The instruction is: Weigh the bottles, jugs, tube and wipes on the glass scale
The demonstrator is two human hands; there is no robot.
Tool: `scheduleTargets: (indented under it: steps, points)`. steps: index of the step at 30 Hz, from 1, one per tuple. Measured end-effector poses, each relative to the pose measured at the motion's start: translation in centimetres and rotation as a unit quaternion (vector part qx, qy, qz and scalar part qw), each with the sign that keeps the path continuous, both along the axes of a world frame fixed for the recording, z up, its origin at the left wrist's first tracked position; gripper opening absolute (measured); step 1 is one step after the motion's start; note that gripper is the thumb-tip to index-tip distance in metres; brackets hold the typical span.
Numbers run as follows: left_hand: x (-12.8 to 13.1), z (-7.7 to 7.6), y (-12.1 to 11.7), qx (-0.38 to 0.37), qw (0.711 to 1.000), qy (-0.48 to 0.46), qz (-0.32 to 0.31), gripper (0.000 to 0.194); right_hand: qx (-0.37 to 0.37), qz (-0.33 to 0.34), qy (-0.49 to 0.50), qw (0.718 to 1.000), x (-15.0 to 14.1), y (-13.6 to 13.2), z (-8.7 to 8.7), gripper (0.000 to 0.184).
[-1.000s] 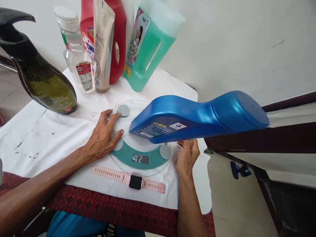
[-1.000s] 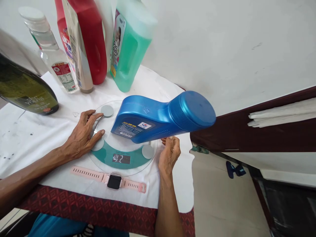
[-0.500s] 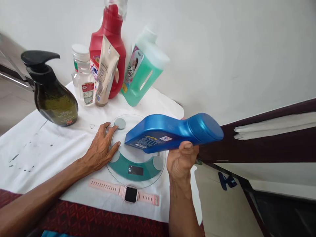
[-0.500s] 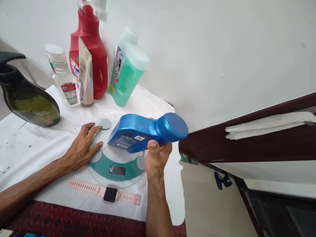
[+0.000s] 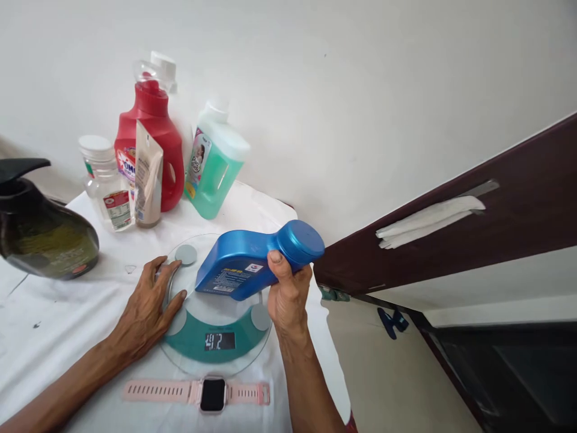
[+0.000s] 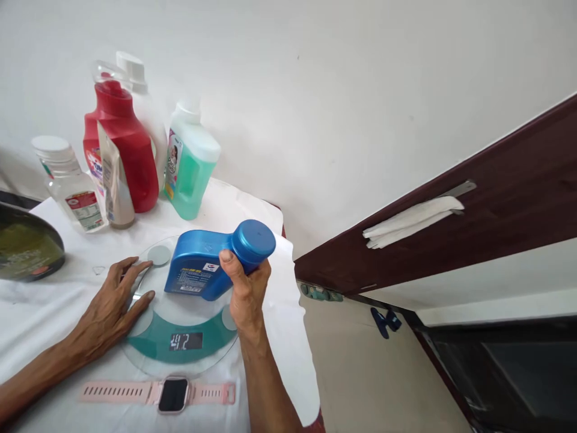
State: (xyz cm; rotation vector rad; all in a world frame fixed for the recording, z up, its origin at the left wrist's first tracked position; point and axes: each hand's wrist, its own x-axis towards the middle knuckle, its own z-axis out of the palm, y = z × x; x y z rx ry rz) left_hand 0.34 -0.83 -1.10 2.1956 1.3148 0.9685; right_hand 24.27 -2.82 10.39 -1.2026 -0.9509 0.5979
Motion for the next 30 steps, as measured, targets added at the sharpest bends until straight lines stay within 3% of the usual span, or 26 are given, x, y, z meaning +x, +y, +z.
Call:
scheduleTargets:
  steps: [3,6,8,11,16,19,27,30]
  points:
    - [-0.1,-0.3,-0.1,-0.001,1.0,0.001,0.012,0.054,0.019,-0.044,0.047,0.998,1.1,1.0,1.3,0.036]
    - [0.0,-0.5,-0.3,-0.005,1.0,-0.002,0.019,0.053,0.087,-0.149,0.061,0.983,4.0,2.9,3.1,0.042]
    - [0.2,-0.5,-0.4,-0.011,1.0,-0.003,0.026,0.052,0.133,-0.198,0.03,0.971,6.8,5.3,4.0,0.041]
    - [0.5,-0.1,-0.7,-0.033,0.998,0.001,0.044,0.051,0.143,-0.204,-0.015,0.968,11.6,10.6,4.3,0.039]
    - [0.9,0.4,-0.9,-0.056,0.997,0.012,0.06,0.053,0.103,-0.271,-0.11,0.951,18.5,20.5,2.9,0.04]
    - [0.9,0.3,-0.9,-0.046,0.997,0.025,0.056,0.054,0.074,-0.319,-0.162,0.931,21.0,24.3,2.1,0.04]
    - [0.5,-0.2,-0.6,-0.035,0.997,0.044,0.054,0.055,0.013,-0.383,-0.148,0.912,23.0,27.4,-2.3,0.038]
    - [0.6,0.0,-0.7,-0.034,0.997,0.042,0.052,0.055,0.006,-0.369,-0.16,0.915,23.8,27.7,-3.3,0.042]
